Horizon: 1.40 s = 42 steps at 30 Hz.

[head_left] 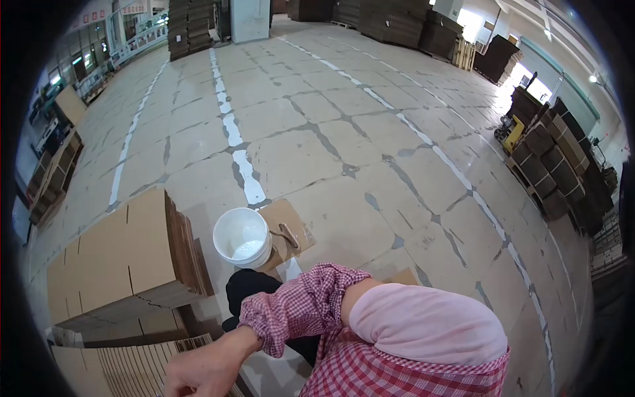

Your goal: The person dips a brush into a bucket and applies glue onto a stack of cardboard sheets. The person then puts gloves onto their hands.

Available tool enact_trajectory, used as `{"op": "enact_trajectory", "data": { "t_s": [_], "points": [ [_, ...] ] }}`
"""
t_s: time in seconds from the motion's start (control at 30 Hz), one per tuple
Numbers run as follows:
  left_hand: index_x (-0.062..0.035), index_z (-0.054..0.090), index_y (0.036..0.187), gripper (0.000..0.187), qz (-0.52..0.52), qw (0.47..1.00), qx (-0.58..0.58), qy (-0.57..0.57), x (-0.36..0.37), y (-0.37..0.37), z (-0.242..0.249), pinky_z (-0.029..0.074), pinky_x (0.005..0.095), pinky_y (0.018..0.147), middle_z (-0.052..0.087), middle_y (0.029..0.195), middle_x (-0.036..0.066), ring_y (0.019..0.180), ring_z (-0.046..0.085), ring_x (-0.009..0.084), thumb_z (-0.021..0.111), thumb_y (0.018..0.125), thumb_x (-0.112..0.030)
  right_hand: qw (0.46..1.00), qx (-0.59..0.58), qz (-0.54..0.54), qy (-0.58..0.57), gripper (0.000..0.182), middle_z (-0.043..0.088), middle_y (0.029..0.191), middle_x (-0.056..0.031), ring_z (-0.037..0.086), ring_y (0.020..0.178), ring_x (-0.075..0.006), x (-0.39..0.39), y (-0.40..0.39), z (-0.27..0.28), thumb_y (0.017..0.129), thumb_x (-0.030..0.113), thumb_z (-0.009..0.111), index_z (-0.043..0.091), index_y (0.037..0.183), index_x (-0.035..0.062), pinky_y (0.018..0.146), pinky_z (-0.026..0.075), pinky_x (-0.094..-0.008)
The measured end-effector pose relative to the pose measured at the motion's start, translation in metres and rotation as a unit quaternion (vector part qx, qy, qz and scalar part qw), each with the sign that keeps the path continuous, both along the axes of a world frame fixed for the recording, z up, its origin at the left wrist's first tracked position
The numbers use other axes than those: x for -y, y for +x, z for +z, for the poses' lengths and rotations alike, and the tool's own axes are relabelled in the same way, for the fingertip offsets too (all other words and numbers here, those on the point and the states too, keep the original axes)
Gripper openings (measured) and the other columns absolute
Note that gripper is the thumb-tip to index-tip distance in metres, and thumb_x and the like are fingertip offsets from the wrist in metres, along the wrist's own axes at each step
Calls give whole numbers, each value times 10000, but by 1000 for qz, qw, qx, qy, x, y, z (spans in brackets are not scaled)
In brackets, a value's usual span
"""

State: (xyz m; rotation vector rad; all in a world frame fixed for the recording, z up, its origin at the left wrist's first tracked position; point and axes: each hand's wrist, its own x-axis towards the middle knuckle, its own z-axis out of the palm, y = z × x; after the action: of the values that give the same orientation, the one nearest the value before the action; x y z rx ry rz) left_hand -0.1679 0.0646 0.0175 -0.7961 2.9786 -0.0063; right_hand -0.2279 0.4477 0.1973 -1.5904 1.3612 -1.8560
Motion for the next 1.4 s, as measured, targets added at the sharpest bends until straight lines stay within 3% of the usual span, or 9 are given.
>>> {"op": "enact_trajectory", "data": {
  "t_s": [0.03,0.17,0.23,0.3,0.33,0.37,0.5,0.93,1.4],
  "points": [
    [-205,580,1148,363,5,1000,-7,2,4,-1,0,418,315,861,544,985,112,988,499,193,603,786,-224,997,75,6,-17,181,616,637,-77,592,605,-119,-7,4,15,812,126,543,620,801,-38,541,474,-258],
    [-189,581,1135,341,25,994,-80,76,-1,-1,-15,421,308,841,546,973,107,966,504,189,594,796,-227,991,76,22,-109,182,628,684,-52,593,597,-108,-35,17,60,836,131,555,618,839,-40,551,471,-204],
    [-182,581,1128,330,23,987,-109,113,-6,-7,-23,423,305,831,547,966,105,954,506,187,589,802,-229,961,37,-11,-275,146,628,699,-44,587,594,-93,-49,26,85,840,107,558,622,850,-23,542,466,-190],
    [-174,581,1122,320,17,981,-129,146,-89,-20,51,424,301,821,548,960,103,943,509,185,585,807,-231,927,-17,-35,-373,126,624,718,-61,591,593,-115,-58,35,107,837,85,555,625,870,-14,517,454,-209],
    [-170,581,1118,315,16,977,-138,161,-97,-18,59,425,300,816,549,957,102,937,510,184,583,809,-232,894,-80,-47,-438,133,621,718,-70,589,583,-145,-58,35,114,843,86,540,627,860,-13,518,453,-236],
    [-166,581,1115,311,18,973,-146,175,-68,-14,20,425,298,811,549,954,101,932,511,183,581,812,-233,854,-140,-58,-498,143,618,718,-79,588,572,-175,-56,35,118,849,86,524,630,849,-11,520,452,-263],
    [-150,582,1102,293,33,956,-174,233,-8,12,-35,428,291,790,551,941,97,909,516,179,572,822,-236,866,-130,-49,-480,140,614,726,-82,582,584,-178,-82,61,124,851,78,520,631,863,-7,527,447,-266],
    [-100,583,1060,256,27,863,-283,418,-27,-25,-28,438,268,724,557,900,82,835,531,167,544,856,-248,904,-166,-31,-393,153,597,760,-93,560,632,-192,-68,53,110,862,44,501,637,926,11,556,426,-279],
    [-45,584,1015,258,40,688,-391,610,-56,-70,-18,448,244,653,564,855,67,756,548,153,513,891,-261,940,-204,12,-272,202,579,796,-106,536,685,-207,-31,47,100,874,7,481,643,993,31,588,403,-293]
  ]
}}
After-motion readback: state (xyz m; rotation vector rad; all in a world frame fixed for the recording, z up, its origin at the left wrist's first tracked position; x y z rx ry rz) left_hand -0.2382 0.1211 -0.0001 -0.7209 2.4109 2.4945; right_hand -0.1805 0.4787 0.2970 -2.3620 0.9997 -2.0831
